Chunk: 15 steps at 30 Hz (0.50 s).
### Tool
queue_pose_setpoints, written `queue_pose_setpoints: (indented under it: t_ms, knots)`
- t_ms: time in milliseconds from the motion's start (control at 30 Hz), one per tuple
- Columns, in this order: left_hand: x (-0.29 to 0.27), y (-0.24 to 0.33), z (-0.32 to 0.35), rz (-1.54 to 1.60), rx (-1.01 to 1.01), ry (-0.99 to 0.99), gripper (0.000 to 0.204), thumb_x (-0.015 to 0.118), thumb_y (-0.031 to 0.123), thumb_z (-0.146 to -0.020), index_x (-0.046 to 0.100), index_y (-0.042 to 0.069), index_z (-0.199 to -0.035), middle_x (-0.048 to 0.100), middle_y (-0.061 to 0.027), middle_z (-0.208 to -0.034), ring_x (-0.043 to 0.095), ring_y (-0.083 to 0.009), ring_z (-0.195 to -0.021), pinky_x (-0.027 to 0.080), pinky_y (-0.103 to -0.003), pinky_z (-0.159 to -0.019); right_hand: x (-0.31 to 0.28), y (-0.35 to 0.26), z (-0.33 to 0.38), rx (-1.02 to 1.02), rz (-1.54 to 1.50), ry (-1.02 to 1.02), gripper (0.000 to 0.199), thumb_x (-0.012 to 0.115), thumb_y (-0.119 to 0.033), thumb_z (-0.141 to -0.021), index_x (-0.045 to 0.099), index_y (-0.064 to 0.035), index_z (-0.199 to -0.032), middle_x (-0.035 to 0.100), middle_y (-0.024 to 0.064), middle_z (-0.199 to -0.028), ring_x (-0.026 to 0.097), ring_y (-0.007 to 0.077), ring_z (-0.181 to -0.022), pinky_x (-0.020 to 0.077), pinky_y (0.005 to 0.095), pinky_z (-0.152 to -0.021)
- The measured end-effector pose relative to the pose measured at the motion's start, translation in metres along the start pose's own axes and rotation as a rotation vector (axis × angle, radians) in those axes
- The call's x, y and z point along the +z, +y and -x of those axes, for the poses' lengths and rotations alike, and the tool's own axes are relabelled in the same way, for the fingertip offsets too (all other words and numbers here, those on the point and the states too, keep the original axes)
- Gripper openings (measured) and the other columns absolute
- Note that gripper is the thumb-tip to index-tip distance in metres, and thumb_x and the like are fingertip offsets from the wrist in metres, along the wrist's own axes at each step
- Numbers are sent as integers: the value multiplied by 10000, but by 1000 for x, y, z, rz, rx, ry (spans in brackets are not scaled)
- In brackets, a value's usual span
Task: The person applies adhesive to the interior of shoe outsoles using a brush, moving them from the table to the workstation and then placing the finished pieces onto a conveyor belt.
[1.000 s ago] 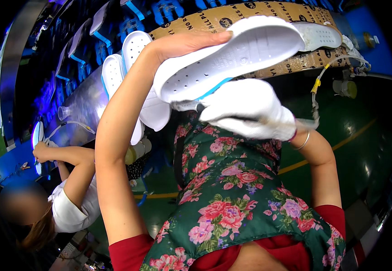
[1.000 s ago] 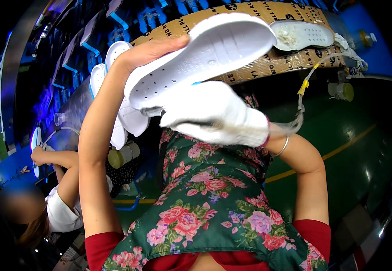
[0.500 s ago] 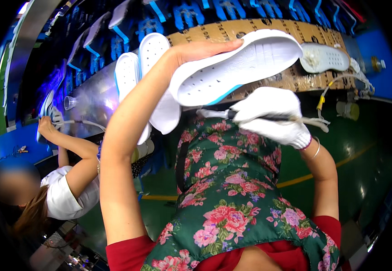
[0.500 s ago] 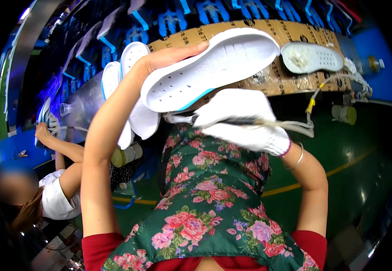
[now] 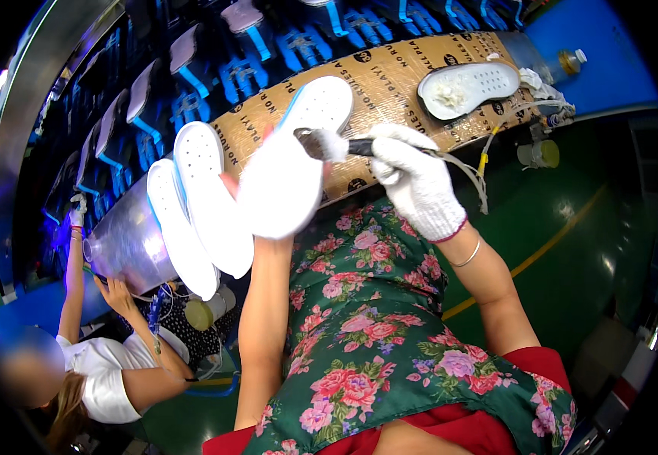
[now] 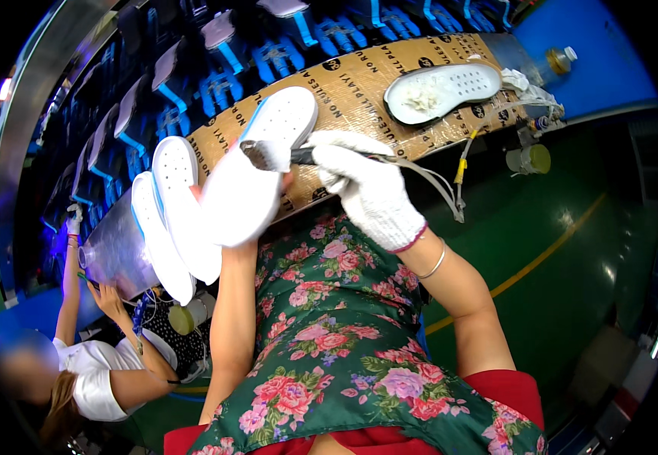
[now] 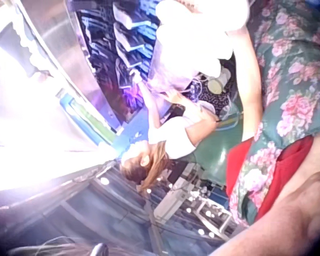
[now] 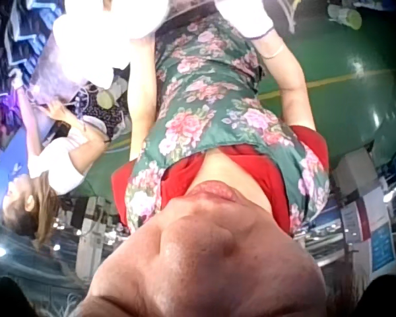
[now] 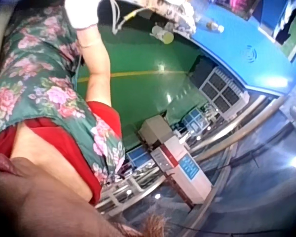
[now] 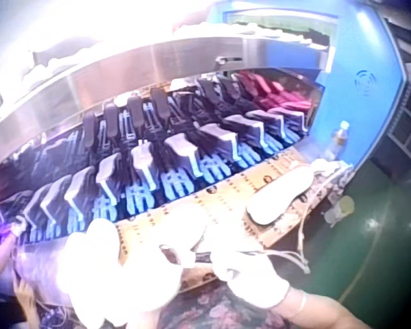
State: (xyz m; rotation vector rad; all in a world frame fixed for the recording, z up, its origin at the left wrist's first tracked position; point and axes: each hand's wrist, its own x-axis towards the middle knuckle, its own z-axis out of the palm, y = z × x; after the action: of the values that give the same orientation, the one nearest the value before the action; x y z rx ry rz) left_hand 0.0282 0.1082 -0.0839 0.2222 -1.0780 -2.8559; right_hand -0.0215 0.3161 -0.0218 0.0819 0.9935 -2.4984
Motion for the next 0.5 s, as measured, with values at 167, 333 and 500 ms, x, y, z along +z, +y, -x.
queue_pose_setpoints:
  t_ms: [167, 333, 500]
  knots:
    - [21, -18, 39, 590, -385, -185, 966, 334, 787, -900, 270, 102, -1578, 395, -240, -1526, 470, -490, -1327, 437, -628, -1064, -2, 13, 7, -41, 116, 80, 211, 689, -38, -908, 713, 41, -1103, 695, 51, -824, 613, 96, -679, 466, 220, -593]
    - [15, -28, 43, 618, -409, -293, 981, 599, 620, -785, 330, 40, -1529, 506, -205, -1431, 537, -446, -1265, 440, -681, -1030, 23, -2, 20, -167, 408, 60, 202, 724, -34, -886, 732, 29, -1077, 710, 54, -834, 647, 86, -713, 512, 222, -628]
    - [37, -26, 47, 712, -296, -286, 1052, 543, 841, -778, 365, 115, -1518, 523, -182, -1424, 530, -426, -1281, 378, -739, -1046, 45, -22, 26, -667, 976, -139, 224, 780, -42, -794, 759, 25, -1007, 754, 141, -963, 722, 197, -840, 574, 314, -753]
